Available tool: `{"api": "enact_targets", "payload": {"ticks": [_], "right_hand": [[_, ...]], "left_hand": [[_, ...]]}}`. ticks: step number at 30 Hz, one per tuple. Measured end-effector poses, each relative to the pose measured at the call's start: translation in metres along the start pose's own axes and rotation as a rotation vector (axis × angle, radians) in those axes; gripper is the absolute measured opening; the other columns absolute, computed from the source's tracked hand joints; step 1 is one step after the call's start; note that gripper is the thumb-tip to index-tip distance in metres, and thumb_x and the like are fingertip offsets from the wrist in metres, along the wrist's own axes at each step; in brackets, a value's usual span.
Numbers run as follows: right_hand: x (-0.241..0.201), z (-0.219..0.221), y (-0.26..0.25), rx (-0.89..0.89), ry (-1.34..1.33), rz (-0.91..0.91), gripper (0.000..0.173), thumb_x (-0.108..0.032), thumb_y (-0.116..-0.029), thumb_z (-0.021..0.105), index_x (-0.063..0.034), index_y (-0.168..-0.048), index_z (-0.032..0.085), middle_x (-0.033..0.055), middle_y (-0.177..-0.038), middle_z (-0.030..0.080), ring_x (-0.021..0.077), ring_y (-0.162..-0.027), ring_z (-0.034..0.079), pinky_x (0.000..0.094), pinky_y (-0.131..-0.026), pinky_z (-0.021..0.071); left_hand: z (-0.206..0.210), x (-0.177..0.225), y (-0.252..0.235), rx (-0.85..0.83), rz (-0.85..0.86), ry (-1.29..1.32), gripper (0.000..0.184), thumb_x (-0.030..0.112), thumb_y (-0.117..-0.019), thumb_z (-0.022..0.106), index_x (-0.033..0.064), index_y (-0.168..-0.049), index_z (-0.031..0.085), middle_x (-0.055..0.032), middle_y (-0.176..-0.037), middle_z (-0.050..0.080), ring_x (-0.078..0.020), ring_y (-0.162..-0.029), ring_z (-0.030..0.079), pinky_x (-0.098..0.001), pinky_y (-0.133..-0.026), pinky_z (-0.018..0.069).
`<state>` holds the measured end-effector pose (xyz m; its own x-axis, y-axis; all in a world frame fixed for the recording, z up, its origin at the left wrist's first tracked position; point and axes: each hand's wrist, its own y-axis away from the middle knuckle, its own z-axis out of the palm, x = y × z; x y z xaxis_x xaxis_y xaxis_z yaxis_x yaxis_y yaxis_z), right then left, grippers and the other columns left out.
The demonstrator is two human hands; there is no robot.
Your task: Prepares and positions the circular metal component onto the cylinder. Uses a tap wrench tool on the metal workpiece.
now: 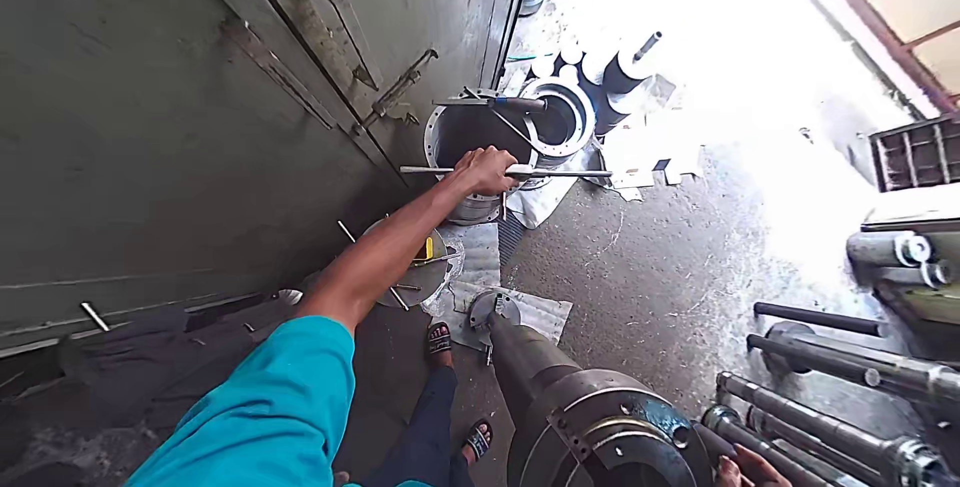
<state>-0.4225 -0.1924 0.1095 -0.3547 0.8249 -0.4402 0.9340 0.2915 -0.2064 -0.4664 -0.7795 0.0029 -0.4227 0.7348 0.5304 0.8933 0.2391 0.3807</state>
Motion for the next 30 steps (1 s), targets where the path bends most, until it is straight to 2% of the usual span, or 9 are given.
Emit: {"api": "enact_targets", "payload": {"ticks": [4,6,8,12,16,19,23,26,30], "right_hand": [[0.011,-0.003,-0.003,-0.015,0.045,-0.118,0.041,-0.024,-0.1027,0.045,0.0131,-0.115,0.059,0.0285,-0.108,0.063,0.026,-0.099,0.064,0.0361,-0.088,0.0537],[-0.005,-0.01,-0.007,-0.172,0.082,-0.109,0.049,-0.031,-0.1071,0.036,0.0062,-0.114,0.068,0.027,-0.111,0.068,0.0397,-0.109,0.065,0.0558,-0.1,0.0477],[-0.045,-0.02,-0.021,-0.33,0.041,-0.125,0.059,-0.038,-0.1088,0.024,-0.003,-0.12,0.07,0.0196,-0.118,0.07,0.0386,-0.116,0.063,0.0613,-0.101,0.0441],[-0.156,-0.044,-0.015,-0.536,-0.535,-0.23,0.059,-0.043,-0.1117,0.027,-0.0026,-0.124,0.068,0.0054,-0.118,0.073,0.0129,-0.112,0.068,0.0347,-0.1,0.0553],[-0.214,-0.052,0.016,-0.707,-0.799,-0.287,0.041,-0.033,-0.1099,0.042,-0.0061,-0.102,0.073,-0.0083,-0.084,0.07,-0.0072,-0.074,0.061,0.0139,-0.067,0.0512],[-0.199,-0.061,0.039,-0.766,-0.896,-0.28,0.037,-0.029,-0.1083,0.047,-0.007,-0.092,0.073,-0.0105,-0.069,0.063,-0.0084,-0.058,0.052,0.0113,-0.052,0.0427],[-0.154,-0.079,0.054,-0.952,-0.976,-0.329,0.041,-0.035,-0.1107,0.042,-0.0074,-0.098,0.069,-0.0095,-0.072,0.062,-0.005,-0.062,0.055,0.0145,-0.058,0.0468],[-0.105,-0.096,0.067,-1.081,-1.062,-0.312,0.034,-0.029,-0.1088,0.042,-0.011,-0.087,0.062,-0.0099,-0.068,0.055,-0.0028,-0.06,0.052,0.0165,-0.056,0.0441],[-0.037,-0.114,0.078,-0.964,-1.033,-0.339,0.024,-0.019,-0.1027,0.049,-0.008,-0.1,0.07,-0.0055,-0.086,0.07,0.0019,-0.077,0.066,0.0229,-0.071,0.0568]], "left_hand": [[-0.032,0.091,0.097,0.131,0.105,0.226,0.028,0.042,-0.0977,0.065,0.0181,-0.111,0.073,-0.0096,-0.088,0.071,-0.0308,-0.083,0.069,-0.0607,-0.071,0.0524],[-0.037,0.131,0.158,0.186,0.15,0.327,0.023,0.039,-0.0969,0.066,0.0188,-0.107,0.073,-0.0052,-0.079,0.069,-0.0244,-0.073,0.067,-0.0553,-0.065,0.0518],[-0.041,0.165,0.216,0.289,0.168,0.354,0.019,0.037,-0.0969,0.067,0.0214,-0.104,0.073,-0.0004,-0.072,0.066,-0.0183,-0.063,0.063,-0.0483,-0.056,0.0497],[-0.015,0.203,0.3,0.452,0.18,0.382,0.025,0.034,-0.0962,0.068,0.0228,-0.117,0.074,0.0031,-0.086,0.073,-0.0128,-0.071,0.069,-0.0444,-0.059,0.0555],[0.022,0.231,0.349,0.652,0.12,0.446,0.03,0.032,-0.0953,0.067,0.0182,-0.12,0.074,0.0001,-0.092,0.075,-0.0138,-0.076,0.071,-0.0433,-0.062,0.0581],[0.05,0.25,0.381,0.764,0.01,0.434,0.029,0.033,-0.0957,0.066,0.0189,-0.121,0.074,0.0014,-0.093,0.075,-0.0117,-0.076,0.07,-0.0403,-0.062,0.0571],[0.085,0.281,0.408,0.841,-0.073,0.447,0.03,0.033,-0.0966,0.067,0.0173,-0.12,0.074,0.0007,-0.096,0.076,-0.011,-0.078,0.07,-0.0403,-0.068,0.0586],[0.113,0.309,0.426,0.883,-0.13,0.414,0.03,0.034,-0.0963,0.068,0.0169,-0.12,0.074,0.0009,-0.098,0.076,-0.0106,-0.083,0.072,-0.0408,-0.073,0.0596],[0.137,0.341,0.451,0.921,-0.177,0.354,0.029,0.034,-0.0963,0.069,0.0166,-0.119,0.074,0.0024,-0.09,0.075,-0.0066,-0.074,0.069,-0.0347,-0.067,0.0587]]}}
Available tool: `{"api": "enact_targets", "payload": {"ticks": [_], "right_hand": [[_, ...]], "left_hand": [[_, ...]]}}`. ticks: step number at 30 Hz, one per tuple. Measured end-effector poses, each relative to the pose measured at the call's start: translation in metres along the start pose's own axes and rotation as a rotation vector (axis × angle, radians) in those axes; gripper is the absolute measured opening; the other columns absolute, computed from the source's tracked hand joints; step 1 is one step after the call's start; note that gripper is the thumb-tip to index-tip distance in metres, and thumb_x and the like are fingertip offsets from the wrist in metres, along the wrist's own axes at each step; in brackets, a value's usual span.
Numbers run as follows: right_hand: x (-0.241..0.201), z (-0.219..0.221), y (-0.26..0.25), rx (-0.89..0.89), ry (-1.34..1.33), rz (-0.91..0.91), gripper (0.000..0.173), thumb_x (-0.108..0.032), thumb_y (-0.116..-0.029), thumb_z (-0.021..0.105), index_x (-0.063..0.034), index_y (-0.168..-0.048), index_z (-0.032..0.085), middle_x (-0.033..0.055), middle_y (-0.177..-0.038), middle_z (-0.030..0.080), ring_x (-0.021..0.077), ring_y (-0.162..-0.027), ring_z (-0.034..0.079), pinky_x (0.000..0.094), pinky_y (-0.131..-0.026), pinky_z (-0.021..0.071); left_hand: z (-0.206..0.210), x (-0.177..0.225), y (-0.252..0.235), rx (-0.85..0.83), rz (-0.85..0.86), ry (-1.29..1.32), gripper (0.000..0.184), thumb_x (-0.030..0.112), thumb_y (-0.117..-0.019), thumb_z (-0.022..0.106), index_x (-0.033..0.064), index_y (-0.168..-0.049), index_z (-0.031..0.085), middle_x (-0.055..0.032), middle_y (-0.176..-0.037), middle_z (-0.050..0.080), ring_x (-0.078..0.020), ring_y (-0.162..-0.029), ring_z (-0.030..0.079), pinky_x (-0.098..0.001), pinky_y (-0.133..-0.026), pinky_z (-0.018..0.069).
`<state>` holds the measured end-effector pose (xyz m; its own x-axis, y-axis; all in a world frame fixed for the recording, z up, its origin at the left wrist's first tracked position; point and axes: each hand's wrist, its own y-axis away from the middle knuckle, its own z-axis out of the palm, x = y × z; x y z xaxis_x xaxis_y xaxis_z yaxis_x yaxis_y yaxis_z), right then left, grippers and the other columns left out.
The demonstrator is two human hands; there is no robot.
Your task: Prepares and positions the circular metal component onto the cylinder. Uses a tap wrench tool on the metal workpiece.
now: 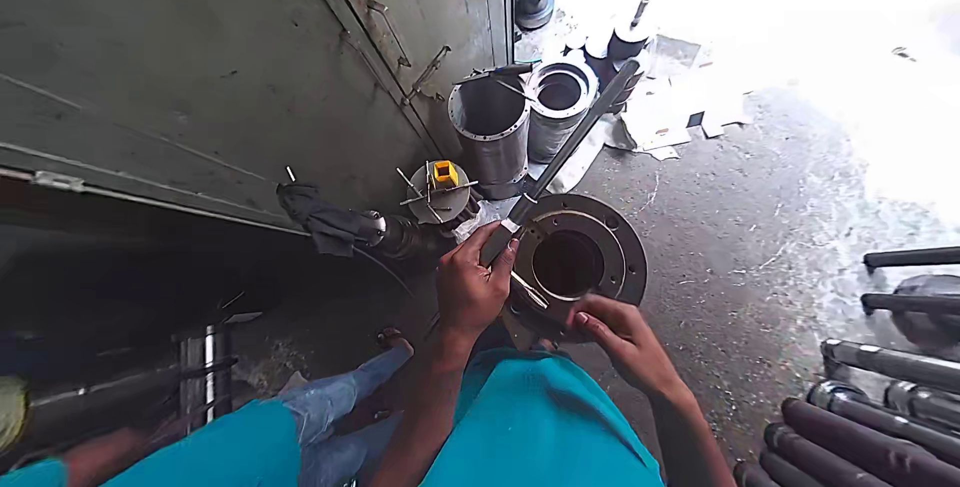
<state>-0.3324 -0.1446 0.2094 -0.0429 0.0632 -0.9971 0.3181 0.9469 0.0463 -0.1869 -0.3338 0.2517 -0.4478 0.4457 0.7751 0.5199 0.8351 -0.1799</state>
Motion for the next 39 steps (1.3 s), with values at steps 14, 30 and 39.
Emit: {"api": "enact_targets", "payload": {"ticks": [14,30,39], "right_hand": [[-0.036,-0.06,0.03,-0.103,1.257,-0.249,0.063,-0.025,-0.083,0.078,-0.0224,-0.143,0.059,0.0112,-0.13,0.066,0.0379,-0.124,0.059,0.0645,-0.105,0.0399],[-0.008,-0.046,0.039,-0.334,0.944,-0.011,0.099,-0.01,-0.0747,0.08,-0.0274,-0.16,0.034,0.0116,-0.123,0.066,0.035,-0.091,0.07,0.0615,-0.069,0.0562],[0.017,-0.029,0.049,-0.329,0.809,0.097,0.072,-0.041,-0.1001,0.063,-0.03,-0.163,0.03,0.0128,-0.116,0.066,0.0305,-0.092,0.069,0.0565,-0.078,0.0571]], "left_hand": [[0.085,0.0,0.094,-0.215,0.47,-0.325,0.052,0.015,-0.0725,0.081,0.0161,-0.123,0.073,-0.0102,-0.099,0.068,-0.0245,-0.072,0.068,-0.0417,-0.054,0.0553],[0.093,-0.023,0.11,-0.197,0.794,-0.398,0.028,0.007,-0.0867,0.07,0.0081,-0.115,0.075,-0.0178,-0.111,0.07,-0.0264,-0.069,0.068,-0.0376,-0.059,0.0567],[0.072,-0.054,0.133,0.075,0.638,-0.061,0.041,0.032,-0.083,0.082,0.013,-0.114,0.062,-0.0179,-0.132,0.059,-0.0359,-0.137,0.049,-0.0572,-0.116,0.0389]]}}
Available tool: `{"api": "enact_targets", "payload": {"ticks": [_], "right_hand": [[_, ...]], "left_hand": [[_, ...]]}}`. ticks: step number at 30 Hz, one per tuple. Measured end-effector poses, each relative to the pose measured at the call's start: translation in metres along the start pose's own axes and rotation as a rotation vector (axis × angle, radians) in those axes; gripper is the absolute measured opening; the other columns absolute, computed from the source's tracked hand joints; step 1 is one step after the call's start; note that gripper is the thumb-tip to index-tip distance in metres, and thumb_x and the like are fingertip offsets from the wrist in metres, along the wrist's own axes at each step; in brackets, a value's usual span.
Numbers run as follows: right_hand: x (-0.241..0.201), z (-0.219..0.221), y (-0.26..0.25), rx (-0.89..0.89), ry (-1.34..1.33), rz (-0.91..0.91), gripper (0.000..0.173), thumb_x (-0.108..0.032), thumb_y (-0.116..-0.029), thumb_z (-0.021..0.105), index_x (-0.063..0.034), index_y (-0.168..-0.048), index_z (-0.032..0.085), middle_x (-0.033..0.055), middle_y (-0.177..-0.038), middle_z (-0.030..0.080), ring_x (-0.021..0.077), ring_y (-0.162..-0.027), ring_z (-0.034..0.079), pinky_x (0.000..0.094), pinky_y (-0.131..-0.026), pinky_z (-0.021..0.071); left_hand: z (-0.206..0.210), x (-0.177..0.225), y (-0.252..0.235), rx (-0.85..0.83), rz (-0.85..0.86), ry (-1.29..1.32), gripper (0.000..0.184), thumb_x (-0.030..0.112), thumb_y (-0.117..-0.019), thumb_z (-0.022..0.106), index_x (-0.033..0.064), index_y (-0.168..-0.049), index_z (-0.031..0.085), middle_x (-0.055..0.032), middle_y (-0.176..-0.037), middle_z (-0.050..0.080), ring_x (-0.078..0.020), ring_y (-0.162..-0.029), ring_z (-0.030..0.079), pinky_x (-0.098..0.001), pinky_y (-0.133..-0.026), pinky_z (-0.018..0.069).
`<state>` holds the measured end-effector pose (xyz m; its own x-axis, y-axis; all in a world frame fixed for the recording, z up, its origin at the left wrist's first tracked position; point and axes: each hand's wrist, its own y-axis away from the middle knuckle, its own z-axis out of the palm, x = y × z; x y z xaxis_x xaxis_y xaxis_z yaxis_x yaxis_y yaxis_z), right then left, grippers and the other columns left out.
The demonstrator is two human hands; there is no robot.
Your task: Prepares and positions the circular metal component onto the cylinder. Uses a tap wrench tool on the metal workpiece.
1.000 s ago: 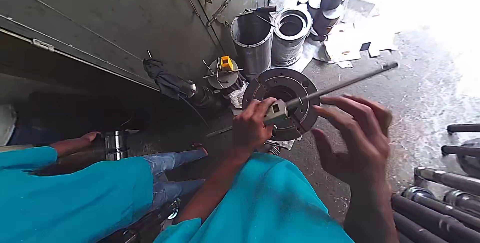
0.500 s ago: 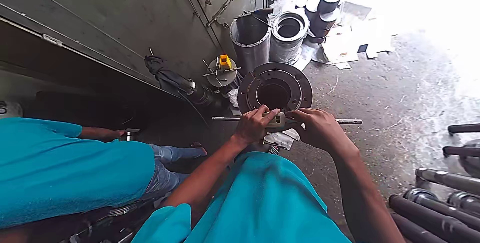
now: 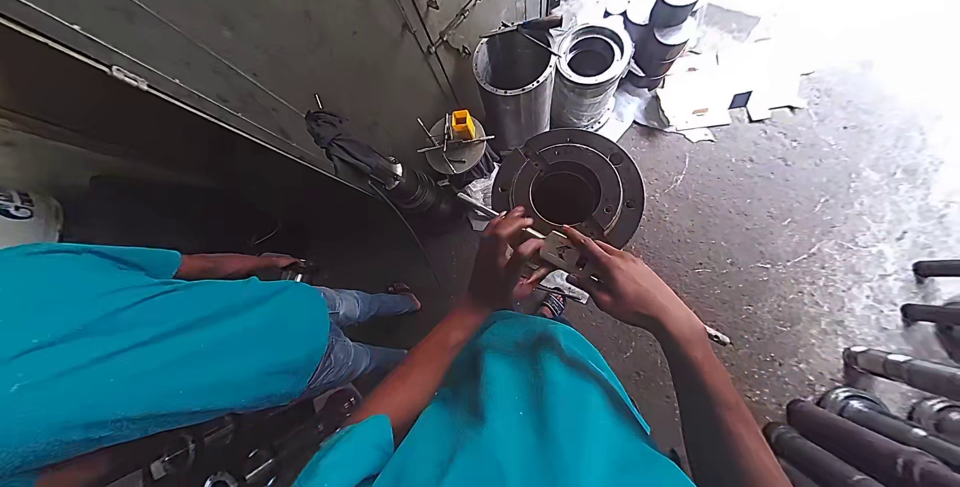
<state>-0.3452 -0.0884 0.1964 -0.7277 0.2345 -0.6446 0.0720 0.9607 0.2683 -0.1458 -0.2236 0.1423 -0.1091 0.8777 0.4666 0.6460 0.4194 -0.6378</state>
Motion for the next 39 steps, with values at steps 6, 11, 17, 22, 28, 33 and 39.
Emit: {"api": "enact_targets", "payload": {"ticks": [6,11,17,22,28,33,39], "right_hand": [[-0.034,0.029,0.015,0.141,-0.019,0.185,0.07,-0.038,-0.105,0.054,-0.0165,-0.164,0.024,0.0172,-0.116,0.066,0.0339,-0.1,0.068,0.0566,-0.09,0.0544],[-0.069,0.066,0.016,0.432,-0.045,0.306,0.07,-0.036,-0.1035,0.053,-0.0004,-0.159,0.029,0.0203,-0.138,0.061,0.0307,-0.119,0.065,0.0505,-0.102,0.0529],[-0.102,0.089,0.008,0.632,-0.42,0.6,0.087,-0.029,-0.099,0.062,-0.0169,-0.166,0.008,0.0117,-0.106,0.063,0.0126,-0.057,0.056,0.0332,-0.051,0.0521],[-0.088,0.069,0.007,0.513,-0.533,0.581,0.067,-0.028,-0.0985,0.061,-0.0142,-0.159,0.035,0.0075,-0.098,0.067,0.0102,-0.058,0.056,0.0281,-0.05,0.049],[-0.073,0.054,0.007,0.43,-0.281,0.5,0.059,-0.034,-0.0986,0.06,-0.0192,-0.154,0.046,0.0072,-0.106,0.071,0.0104,-0.075,0.065,0.0317,-0.068,0.0558],[-0.1,0.084,-0.003,0.586,-0.962,0.6,0.055,-0.02,-0.1055,0.051,-0.0119,-0.155,0.028,0.0021,-0.078,0.05,0.0083,-0.048,0.043,0.0235,-0.039,0.0383],[-0.149,0.112,-0.049,1.095,-1.488,0.66,0.017,-0.021,-0.1128,0.036,-0.0104,-0.125,0.04,0.0015,-0.075,0.052,0.007,-0.051,0.05,0.0203,-0.045,0.0439]], "left_hand": [[0.03,-0.001,0.052,0.007,-0.324,-0.009,0.05,0.039,-0.0933,0.065,0.0079,-0.132,0.064,-0.0155,-0.15,0.052,-0.0332,-0.149,0.038,-0.0554,-0.123,0.03],[0.059,-0.008,0.025,-0.051,-0.259,0.269,0.025,0.026,-0.0849,0.072,0.0074,-0.099,0.079,-0.0168,-0.139,0.064,-0.0384,-0.147,0.041,-0.068,-0.122,0.019],[0.077,-0.011,0.034,-0.009,-0.187,0.186,0.023,0.019,-0.0904,0.062,0.0127,-0.102,0.081,-0.0003,-0.131,0.072,-0.0296,-0.14,0.052,-0.0585,-0.121,0.0265],[0.08,-0.019,0.04,0.033,-0.113,0.179,0.021,0.023,-0.0967,0.064,0.0128,-0.108,0.079,-0.0024,-0.136,0.069,-0.0258,-0.141,0.051,-0.0534,-0.122,0.0286],[0.082,-0.022,0.04,0.076,-0.119,0.208,0.018,0.024,-0.096,0.067,0.0132,-0.102,0.08,-0.0023,-0.125,0.074,-0.0239,-0.136,0.057,-0.0541,-0.12,0.0318],[0.082,-0.022,0.039,0.076,-0.103,0.2,0.021,0.02,-0.0971,0.062,0.0152,-0.107,0.08,0.0022,-0.133,0.07,-0.0211,-0.138,0.054,-0.0511,-0.12,0.0315],[0.083,-0.027,0.044,0.038,-0.068,0.234,0.035,0.021,-0.1052,0.046,0.0151,-0.119,0.077,0.0007,-0.138,0.067,-0.0226,-0.141,0.051,-0.0498,-0.12,0.0308]]}}
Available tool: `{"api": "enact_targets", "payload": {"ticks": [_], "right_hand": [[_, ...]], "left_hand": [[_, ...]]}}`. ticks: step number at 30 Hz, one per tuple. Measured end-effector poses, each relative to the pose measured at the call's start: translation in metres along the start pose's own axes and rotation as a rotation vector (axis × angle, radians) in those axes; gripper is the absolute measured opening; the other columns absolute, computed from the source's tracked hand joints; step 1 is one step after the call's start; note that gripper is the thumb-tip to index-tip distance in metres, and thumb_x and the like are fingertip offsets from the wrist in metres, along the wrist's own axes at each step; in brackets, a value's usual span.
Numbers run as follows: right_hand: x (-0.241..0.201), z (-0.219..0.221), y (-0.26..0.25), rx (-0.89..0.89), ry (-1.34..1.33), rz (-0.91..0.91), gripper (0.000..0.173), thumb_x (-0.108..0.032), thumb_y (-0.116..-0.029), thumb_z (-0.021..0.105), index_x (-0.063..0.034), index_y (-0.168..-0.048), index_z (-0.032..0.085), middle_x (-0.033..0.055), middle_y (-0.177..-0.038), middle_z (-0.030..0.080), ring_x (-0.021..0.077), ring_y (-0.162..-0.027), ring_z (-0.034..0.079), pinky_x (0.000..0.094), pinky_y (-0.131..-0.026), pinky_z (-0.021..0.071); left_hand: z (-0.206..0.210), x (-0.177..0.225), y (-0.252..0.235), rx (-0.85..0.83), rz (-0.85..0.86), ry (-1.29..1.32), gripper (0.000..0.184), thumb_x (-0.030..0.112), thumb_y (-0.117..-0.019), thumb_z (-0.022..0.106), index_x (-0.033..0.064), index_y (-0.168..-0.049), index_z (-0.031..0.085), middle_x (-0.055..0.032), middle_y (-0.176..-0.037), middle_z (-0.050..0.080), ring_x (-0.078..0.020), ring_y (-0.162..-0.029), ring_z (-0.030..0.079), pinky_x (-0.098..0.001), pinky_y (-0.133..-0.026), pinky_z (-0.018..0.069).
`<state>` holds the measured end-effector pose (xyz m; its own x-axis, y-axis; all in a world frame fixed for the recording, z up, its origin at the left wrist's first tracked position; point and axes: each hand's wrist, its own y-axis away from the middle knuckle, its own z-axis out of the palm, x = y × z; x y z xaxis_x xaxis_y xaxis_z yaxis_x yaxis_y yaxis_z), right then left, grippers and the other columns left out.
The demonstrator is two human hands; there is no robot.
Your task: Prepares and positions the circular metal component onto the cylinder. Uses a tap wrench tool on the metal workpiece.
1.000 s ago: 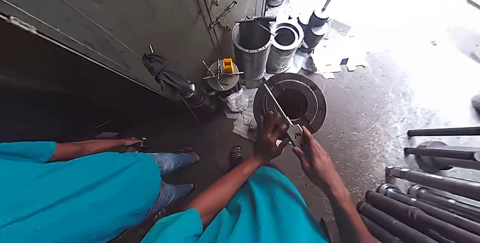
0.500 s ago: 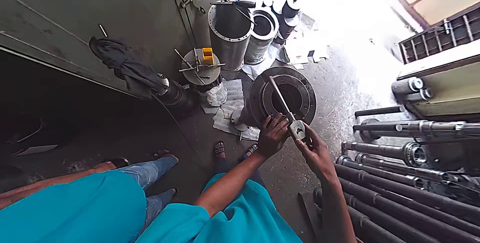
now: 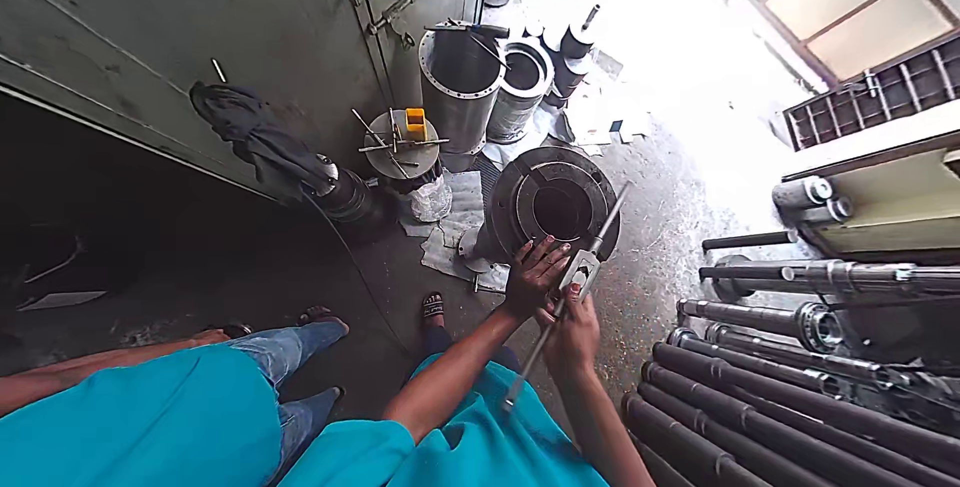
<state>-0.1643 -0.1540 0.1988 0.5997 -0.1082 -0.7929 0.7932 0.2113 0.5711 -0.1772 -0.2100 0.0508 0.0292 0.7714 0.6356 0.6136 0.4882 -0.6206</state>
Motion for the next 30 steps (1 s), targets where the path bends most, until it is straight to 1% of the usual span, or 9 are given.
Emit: {"api": "enact_targets", "payload": {"ticks": [2,5,7,11,14,16,21,26,30], "right_hand": [[0.006,0.008,0.007,0.042,-0.019,-0.021,0.029,-0.019,-0.112,0.039,-0.0097,-0.139,0.034,0.0072,-0.095,0.058,0.0131,-0.069,0.064,0.0286,-0.06,0.0588],[-0.007,-0.022,0.002,-0.029,0.469,-0.351,0.072,-0.009,-0.0962,0.056,0.0012,-0.158,0.02,0.0192,-0.139,0.048,0.0195,-0.113,0.062,0.0344,-0.087,0.0573],[-0.032,-0.056,-0.016,-0.076,1.007,-0.809,0.078,-0.019,-0.0855,0.063,0.0098,-0.152,0.033,0.0303,-0.147,0.043,0.028,-0.128,0.052,0.0387,-0.096,0.0521],[-0.085,-0.055,-0.049,-0.611,1.825,-1.095,0.061,-0.033,-0.0849,0.073,-0.0354,-0.144,0.059,0.0066,-0.153,0.053,0.0387,-0.146,0.041,0.0661,-0.115,0.0318],[-0.1,-0.021,-0.062,-0.81,2.08,-1.069,0.053,-0.039,-0.0872,0.078,-0.0365,-0.138,0.063,-0.0029,-0.135,0.067,0.0256,-0.121,0.064,0.0558,-0.102,0.0468],[-0.103,-0.003,-0.057,-0.78,2.147,-0.999,0.057,-0.037,-0.0875,0.078,-0.0238,-0.14,0.062,0.0063,-0.116,0.073,0.0299,-0.095,0.071,0.0534,-0.083,0.0543],[-0.095,0.028,-0.052,-0.258,2.285,-0.499,0.087,-0.069,-0.093,0.055,-0.0135,-0.157,0.035,0.0164,-0.081,0.07,0.0401,-0.078,0.07,0.0578,-0.065,0.0529],[-0.116,0.013,-0.068,0.032,1.972,-0.723,0.084,-0.067,-0.0952,0.054,-0.007,-0.153,0.041,0.0264,-0.098,0.07,0.0518,-0.086,0.068,0.0691,-0.065,0.0503],[-0.134,0.013,-0.124,-0.594,1.922,-1.041,0.078,-0.013,-0.0865,0.074,-0.0411,-0.153,0.046,0.0049,-0.168,0.032,0.0433,-0.15,0.032,0.0691,-0.1,0.0431]], "left_hand": [[0.0,-0.005,0.005,-0.043,0.005,0.073,0.063,0.045,-0.1077,0.021,0.0153,-0.128,0.073,0.0005,-0.146,0.061,-0.0227,-0.147,0.044,-0.0489,-0.122,0.0232],[0.001,-0.001,0.002,-0.017,-0.031,0.039,0.031,0.022,-0.1015,0.054,0.0144,-0.124,0.075,0.0022,-0.141,0.065,-0.0193,-0.143,0.048,-0.0468,-0.121,0.0256],[0.001,0.002,0.0,-0.011,-0.049,0.026,0.031,0.023,-0.0942,0.064,0.0163,-0.123,0.076,0.0051,-0.141,0.065,-0.0173,-0.143,0.048,-0.0463,-0.122,0.0266],[0.001,0.001,0.003,-0.005,-0.037,-0.008,0.03,0.021,-0.0931,0.066,0.0155,-0.12,0.076,0.0047,-0.137,0.068,-0.0162,-0.14,0.051,-0.0434,-0.119,0.0312],[0.003,0.0,0.003,0.003,-0.056,0.007,0.03,0.024,-0.0874,0.072,0.0124,-0.115,0.077,-0.0011,-0.132,0.071,-0.0177,-0.136,0.056,-0.0432,-0.12,0.0326],[0.0,0.0,0.003,-0.001,-0.06,-0.027,0.034,0.03,-0.0834,0.073,0.0118,-0.112,0.077,-0.006,-0.133,0.069,-0.0218,-0.134,0.058,-0.0452,-0.118,0.0354],[0.0,-0.001,0.001,0.044,0.03,-0.087,0.019,0.028,-0.0901,0.066,0.0136,-0.091,0.079,-0.0054,-0.111,0.077,-0.0253,-0.127,0.063,-0.0476,-0.115,0.0406],[-0.003,-0.004,-0.001,-0.015,0.048,-0.083,0.025,0.031,-0.0992,0.062,0.0153,-0.111,0.078,-0.0016,-0.134,0.069,-0.0211,-0.141,0.051,-0.0457,-0.121,0.0348],[-0.005,-0.004,0.0,-0.032,0.052,-0.082,0.025,0.032,-0.0975,0.064,0.015,-0.11,0.078,-0.0021,-0.134,0.069,-0.0227,-0.141,0.052,-0.0476,-0.12,0.0355]]}}
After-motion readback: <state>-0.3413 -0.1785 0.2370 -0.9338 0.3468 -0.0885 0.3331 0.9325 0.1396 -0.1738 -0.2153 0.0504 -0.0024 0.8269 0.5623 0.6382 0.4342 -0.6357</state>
